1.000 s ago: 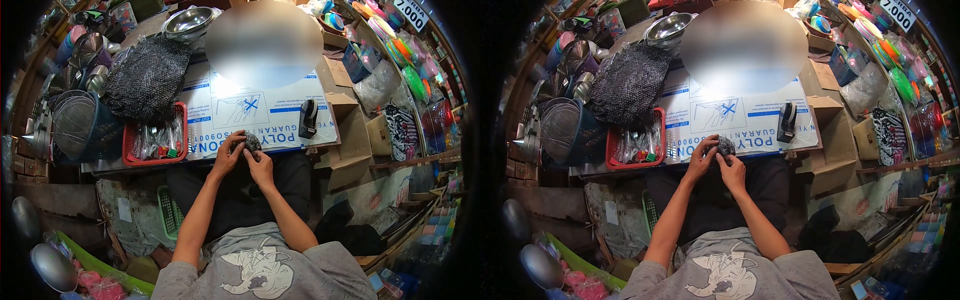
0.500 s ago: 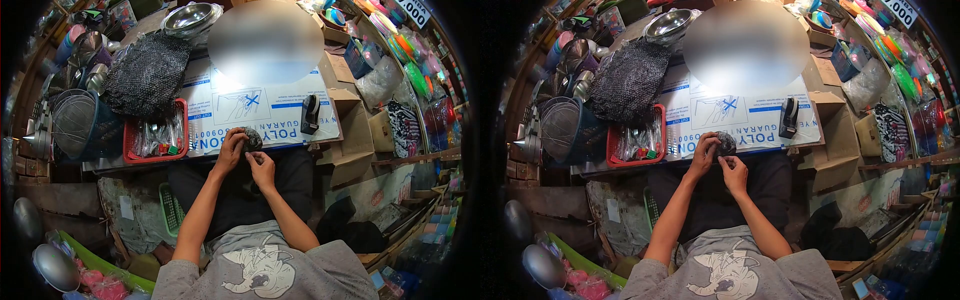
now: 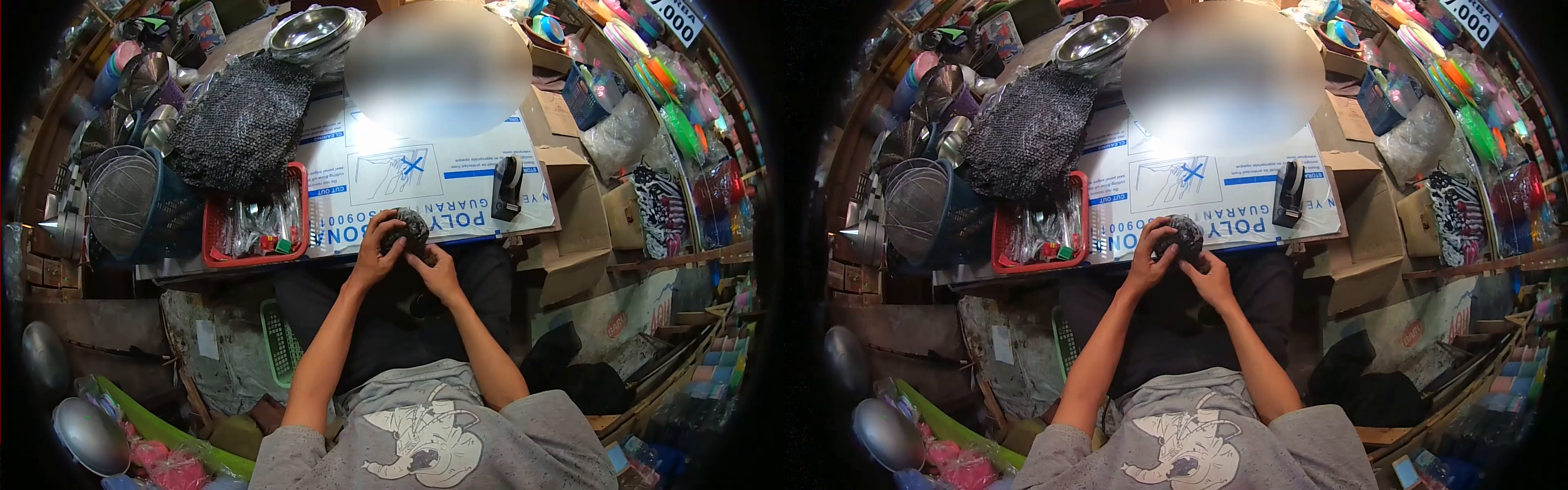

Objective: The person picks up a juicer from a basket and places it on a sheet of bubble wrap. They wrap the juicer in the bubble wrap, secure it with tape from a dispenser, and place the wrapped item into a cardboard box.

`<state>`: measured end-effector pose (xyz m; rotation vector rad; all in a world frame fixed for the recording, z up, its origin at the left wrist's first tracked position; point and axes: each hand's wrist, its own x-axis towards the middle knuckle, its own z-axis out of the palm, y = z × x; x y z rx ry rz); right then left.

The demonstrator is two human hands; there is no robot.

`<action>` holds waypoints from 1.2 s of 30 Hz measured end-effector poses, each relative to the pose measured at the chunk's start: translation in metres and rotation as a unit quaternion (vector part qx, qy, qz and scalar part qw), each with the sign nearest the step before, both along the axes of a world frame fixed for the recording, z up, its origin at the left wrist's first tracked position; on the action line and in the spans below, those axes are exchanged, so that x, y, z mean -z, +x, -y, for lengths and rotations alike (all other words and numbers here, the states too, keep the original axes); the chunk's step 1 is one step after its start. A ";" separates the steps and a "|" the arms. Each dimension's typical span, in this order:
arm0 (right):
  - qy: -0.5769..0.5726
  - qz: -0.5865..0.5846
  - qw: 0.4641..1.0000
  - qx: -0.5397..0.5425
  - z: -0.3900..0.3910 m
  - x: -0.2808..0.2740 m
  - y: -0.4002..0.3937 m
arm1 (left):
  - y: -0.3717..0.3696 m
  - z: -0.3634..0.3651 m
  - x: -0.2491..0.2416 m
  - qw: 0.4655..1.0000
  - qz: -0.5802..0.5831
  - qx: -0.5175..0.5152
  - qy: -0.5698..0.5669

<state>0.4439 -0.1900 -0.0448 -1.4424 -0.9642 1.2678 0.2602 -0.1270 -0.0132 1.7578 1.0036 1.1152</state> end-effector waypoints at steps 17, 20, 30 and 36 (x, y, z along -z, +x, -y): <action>0.063 0.165 0.984 -0.003 -0.033 -0.063 -0.001 | -0.011 0.014 0.026 0.997 0.064 -0.014 -0.040; 0.154 0.246 0.957 0.030 -0.032 -0.035 -0.005 | -0.018 0.012 0.025 0.996 0.076 -0.004 -0.046; 0.030 0.028 0.999 -0.006 -0.036 -0.021 0.010 | -0.019 0.005 0.006 0.997 -0.044 0.040 0.043; 0.012 0.064 0.998 -0.020 -0.037 -0.017 0.014 | -0.015 0.012 -0.004 0.996 -0.040 0.050 0.061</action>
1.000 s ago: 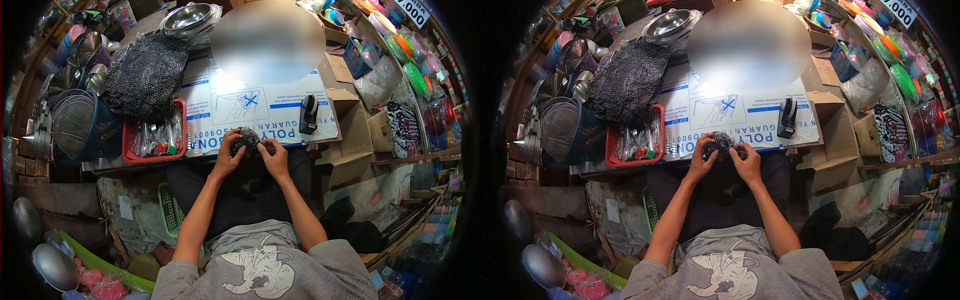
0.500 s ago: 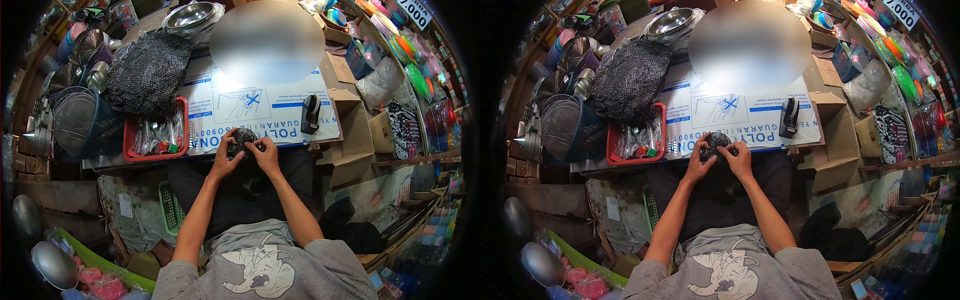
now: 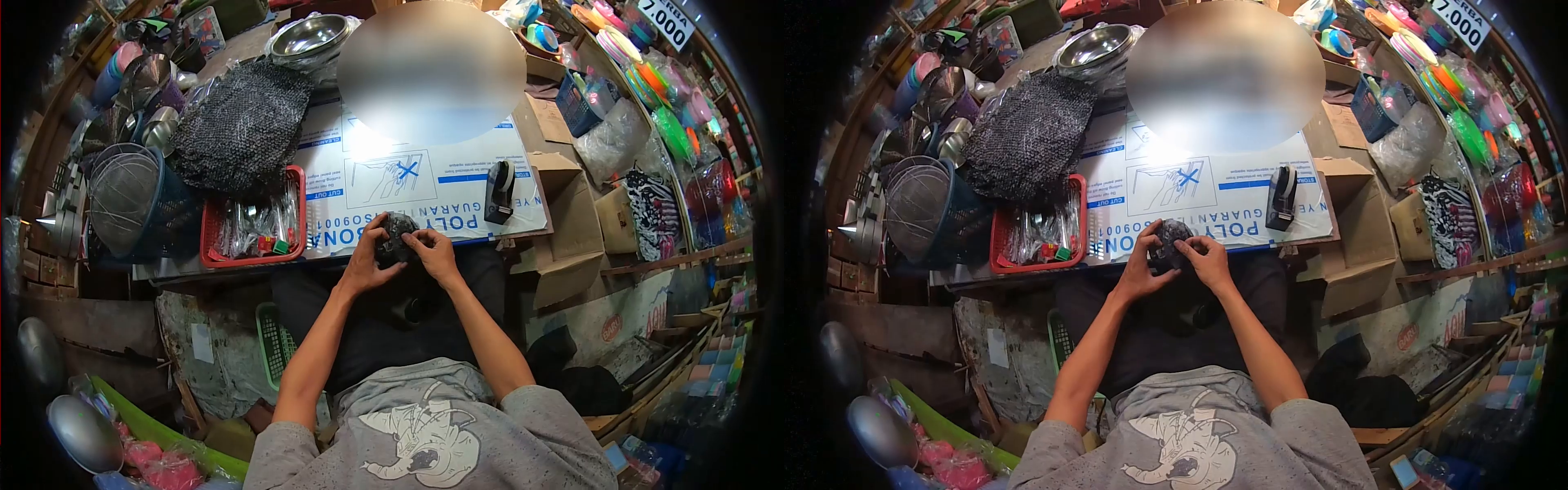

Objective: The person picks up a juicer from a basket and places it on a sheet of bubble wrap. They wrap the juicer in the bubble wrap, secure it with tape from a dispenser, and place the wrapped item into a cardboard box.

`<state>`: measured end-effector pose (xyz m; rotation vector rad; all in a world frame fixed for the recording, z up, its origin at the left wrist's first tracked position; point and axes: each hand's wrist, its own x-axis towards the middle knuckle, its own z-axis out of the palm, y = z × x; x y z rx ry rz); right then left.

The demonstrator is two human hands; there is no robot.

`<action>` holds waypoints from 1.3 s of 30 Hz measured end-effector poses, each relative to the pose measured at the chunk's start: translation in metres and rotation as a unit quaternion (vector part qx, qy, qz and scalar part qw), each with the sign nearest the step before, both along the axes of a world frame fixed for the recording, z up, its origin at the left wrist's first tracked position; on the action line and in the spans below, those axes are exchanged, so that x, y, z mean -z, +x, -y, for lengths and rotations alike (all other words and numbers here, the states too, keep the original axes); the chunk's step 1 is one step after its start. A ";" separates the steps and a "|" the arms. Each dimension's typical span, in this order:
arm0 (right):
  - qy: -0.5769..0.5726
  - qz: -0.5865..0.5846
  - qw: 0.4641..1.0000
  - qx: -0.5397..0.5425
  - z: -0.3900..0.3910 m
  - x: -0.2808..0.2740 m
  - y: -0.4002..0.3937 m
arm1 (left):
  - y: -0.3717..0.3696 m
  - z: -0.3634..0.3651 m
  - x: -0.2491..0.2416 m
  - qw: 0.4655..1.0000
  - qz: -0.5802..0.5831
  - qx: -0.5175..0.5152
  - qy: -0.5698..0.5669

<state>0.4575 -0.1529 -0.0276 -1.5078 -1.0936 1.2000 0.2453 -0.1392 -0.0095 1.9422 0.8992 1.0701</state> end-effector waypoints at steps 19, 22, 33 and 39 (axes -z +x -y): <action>0.032 0.240 0.951 0.192 -0.034 0.000 0.201 | 0.009 0.005 -0.002 0.995 0.012 -0.091 -0.047; 0.008 0.269 0.948 0.173 -0.046 0.036 0.241 | 0.012 0.004 -0.015 0.994 -0.027 -0.104 -0.036; -0.077 0.177 0.975 0.107 -0.067 0.028 0.243 | 0.014 0.007 -0.025 0.982 -0.159 -0.080 0.058; -0.090 0.022 0.983 0.157 -0.064 0.016 0.236 | 0.017 0.011 -0.021 0.982 -0.159 -0.094 0.047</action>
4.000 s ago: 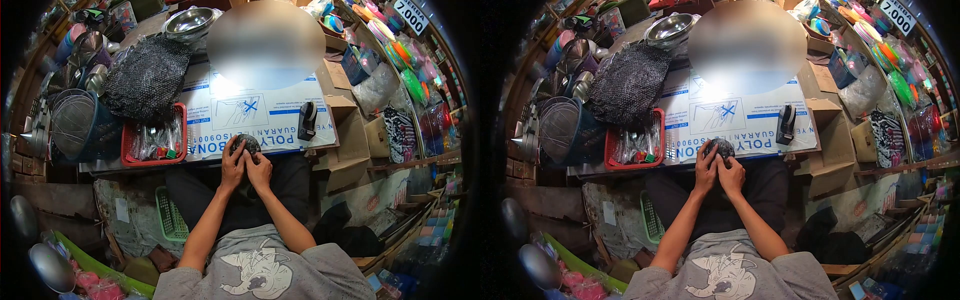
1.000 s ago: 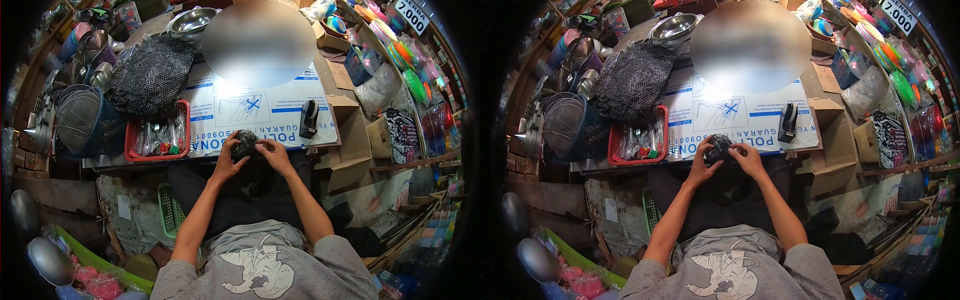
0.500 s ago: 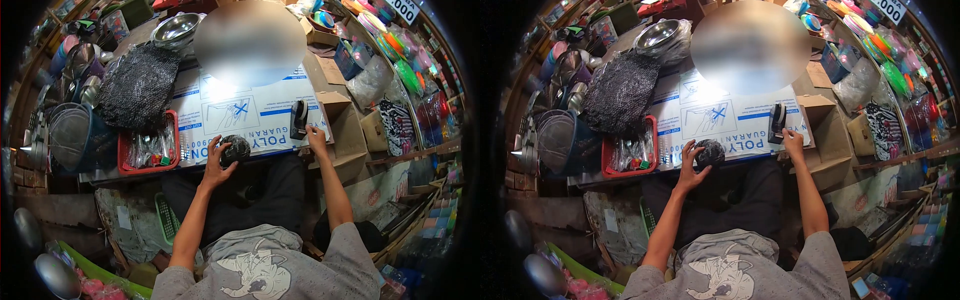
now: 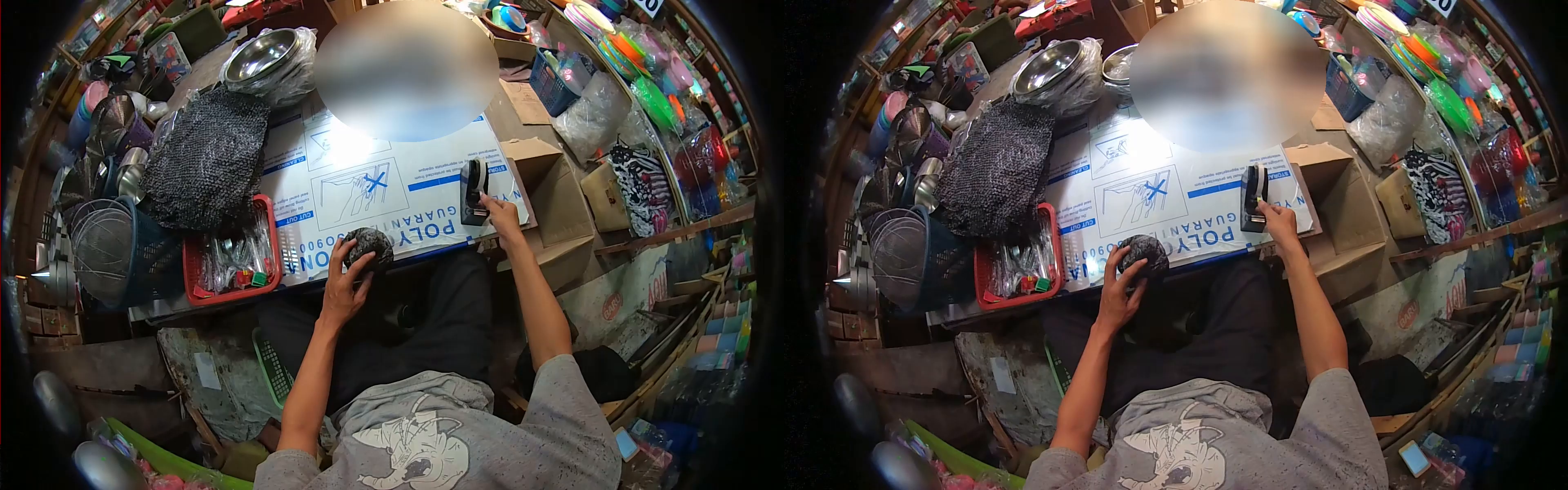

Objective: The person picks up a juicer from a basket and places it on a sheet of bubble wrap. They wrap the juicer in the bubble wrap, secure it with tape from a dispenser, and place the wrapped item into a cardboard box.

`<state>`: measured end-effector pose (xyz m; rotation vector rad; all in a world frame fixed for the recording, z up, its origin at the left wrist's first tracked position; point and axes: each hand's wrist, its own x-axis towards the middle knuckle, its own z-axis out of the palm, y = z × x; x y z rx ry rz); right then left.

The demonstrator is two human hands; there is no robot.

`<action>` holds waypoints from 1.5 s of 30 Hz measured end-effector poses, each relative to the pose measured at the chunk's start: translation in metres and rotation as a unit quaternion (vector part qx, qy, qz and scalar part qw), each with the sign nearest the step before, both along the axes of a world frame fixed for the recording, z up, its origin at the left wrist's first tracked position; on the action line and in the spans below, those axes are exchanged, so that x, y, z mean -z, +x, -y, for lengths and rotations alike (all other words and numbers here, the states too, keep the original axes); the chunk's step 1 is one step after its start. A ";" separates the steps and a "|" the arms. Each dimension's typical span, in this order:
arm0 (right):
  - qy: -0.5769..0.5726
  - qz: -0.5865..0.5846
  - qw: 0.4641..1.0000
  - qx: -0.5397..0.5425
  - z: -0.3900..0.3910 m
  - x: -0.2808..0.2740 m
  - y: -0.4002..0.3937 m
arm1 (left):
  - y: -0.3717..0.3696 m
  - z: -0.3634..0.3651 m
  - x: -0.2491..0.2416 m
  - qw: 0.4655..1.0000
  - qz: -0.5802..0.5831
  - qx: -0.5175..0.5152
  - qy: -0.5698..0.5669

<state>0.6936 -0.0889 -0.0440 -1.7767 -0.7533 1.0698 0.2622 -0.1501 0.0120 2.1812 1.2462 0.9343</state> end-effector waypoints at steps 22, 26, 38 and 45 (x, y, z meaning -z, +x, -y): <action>-0.037 -0.033 0.998 0.027 0.092 0.005 -0.048 | 0.008 -0.001 0.006 0.995 0.067 -0.069 -0.035; -0.021 -0.004 1.000 0.011 0.089 0.033 -0.044 | 0.018 0.004 0.003 0.985 0.114 -0.127 -0.003; 0.038 0.093 0.994 0.052 0.082 0.061 -0.039 | 0.015 0.008 0.014 0.981 0.093 -0.169 0.028; 0.009 0.162 0.987 0.020 0.075 0.049 -0.035 | 0.015 0.011 0.020 0.980 0.090 -0.170 0.054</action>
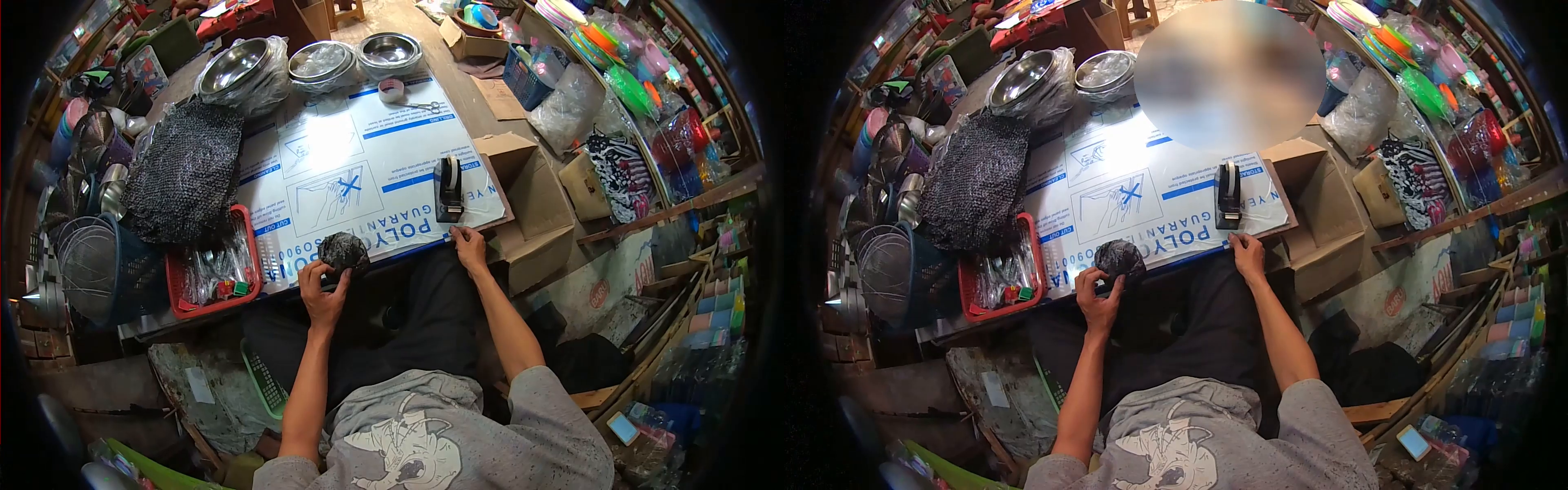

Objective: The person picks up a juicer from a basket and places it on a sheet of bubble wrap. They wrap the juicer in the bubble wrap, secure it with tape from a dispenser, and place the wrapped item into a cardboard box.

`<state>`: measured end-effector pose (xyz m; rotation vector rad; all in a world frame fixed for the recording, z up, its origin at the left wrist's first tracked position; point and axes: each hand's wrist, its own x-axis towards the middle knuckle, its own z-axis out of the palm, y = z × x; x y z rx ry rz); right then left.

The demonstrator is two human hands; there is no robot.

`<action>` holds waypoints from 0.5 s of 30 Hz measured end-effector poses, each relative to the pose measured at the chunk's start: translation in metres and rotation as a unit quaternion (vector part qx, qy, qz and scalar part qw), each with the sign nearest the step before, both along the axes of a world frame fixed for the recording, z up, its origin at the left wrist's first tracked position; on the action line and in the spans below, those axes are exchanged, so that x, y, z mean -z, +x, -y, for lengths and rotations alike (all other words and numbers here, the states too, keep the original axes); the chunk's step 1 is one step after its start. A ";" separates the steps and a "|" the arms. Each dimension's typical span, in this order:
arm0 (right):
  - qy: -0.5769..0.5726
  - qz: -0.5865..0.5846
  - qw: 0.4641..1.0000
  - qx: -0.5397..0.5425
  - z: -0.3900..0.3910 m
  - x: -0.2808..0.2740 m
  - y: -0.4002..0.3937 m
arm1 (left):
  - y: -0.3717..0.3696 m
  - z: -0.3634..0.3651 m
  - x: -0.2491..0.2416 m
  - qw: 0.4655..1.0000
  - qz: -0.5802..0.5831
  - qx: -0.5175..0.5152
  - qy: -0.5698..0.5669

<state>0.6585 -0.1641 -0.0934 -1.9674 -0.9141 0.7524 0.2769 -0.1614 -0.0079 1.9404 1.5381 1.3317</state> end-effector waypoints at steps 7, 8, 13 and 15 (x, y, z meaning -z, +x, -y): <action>-0.045 0.104 0.991 -0.075 -0.008 0.002 0.004 | 0.006 0.003 -0.006 1.000 0.001 0.009 0.006; -0.043 0.103 0.990 -0.081 -0.008 0.002 0.002 | 0.007 0.003 -0.007 1.000 -0.002 0.012 0.016; -0.004 0.037 0.988 -0.148 -0.002 -0.024 -0.036 | 0.007 0.005 -0.012 0.999 0.022 0.010 0.037; 0.041 -0.002 0.979 -0.201 -0.004 -0.050 -0.061 | 0.004 0.005 -0.009 0.999 0.028 0.004 0.032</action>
